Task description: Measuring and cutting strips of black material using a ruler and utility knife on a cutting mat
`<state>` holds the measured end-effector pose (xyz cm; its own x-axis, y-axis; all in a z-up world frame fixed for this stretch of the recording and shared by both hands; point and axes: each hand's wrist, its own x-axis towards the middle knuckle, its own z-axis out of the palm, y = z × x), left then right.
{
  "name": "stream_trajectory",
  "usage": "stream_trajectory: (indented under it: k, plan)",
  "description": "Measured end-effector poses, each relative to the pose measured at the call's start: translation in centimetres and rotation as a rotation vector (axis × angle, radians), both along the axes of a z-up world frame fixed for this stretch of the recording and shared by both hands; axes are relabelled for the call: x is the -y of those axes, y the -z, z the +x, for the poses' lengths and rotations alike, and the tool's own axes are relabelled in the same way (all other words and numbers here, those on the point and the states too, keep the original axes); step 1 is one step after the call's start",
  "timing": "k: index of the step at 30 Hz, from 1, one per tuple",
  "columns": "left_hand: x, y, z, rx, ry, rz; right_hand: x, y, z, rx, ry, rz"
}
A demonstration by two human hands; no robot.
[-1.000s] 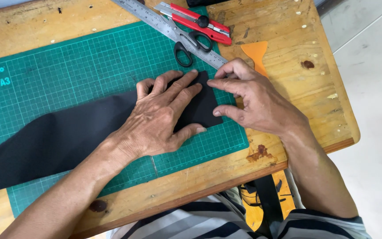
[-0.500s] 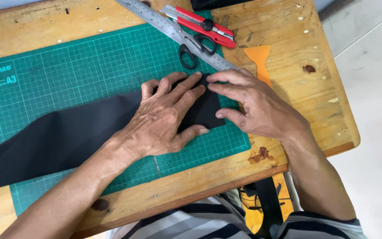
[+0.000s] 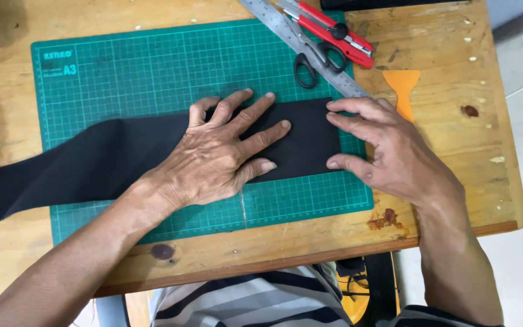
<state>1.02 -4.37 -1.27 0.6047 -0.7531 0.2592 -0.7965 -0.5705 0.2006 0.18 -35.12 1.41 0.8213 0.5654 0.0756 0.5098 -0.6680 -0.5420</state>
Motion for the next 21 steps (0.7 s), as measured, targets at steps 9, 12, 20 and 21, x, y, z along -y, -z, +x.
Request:
stream_trajectory:
  k: [9, 12, 20, 21]
  plan:
    - [-5.6, -0.5, -1.8, -0.016, -0.132, 0.049, -0.3, 0.0, -0.3, 0.033, 0.027, -0.017]
    - [-6.0, -0.3, -2.2, -0.003, -0.152, 0.038, -0.5, 0.0, -0.4, 0.019, 0.046, -0.040]
    - [-5.9, -0.2, -2.4, -0.012, -0.158, 0.020, -0.9, -0.6, -0.4, -0.037, 0.090, -0.075]
    - [-5.9, -0.2, -2.5, -0.001, -0.165, 0.023, -0.9, -0.6, -0.4, -0.047, 0.099, -0.077]
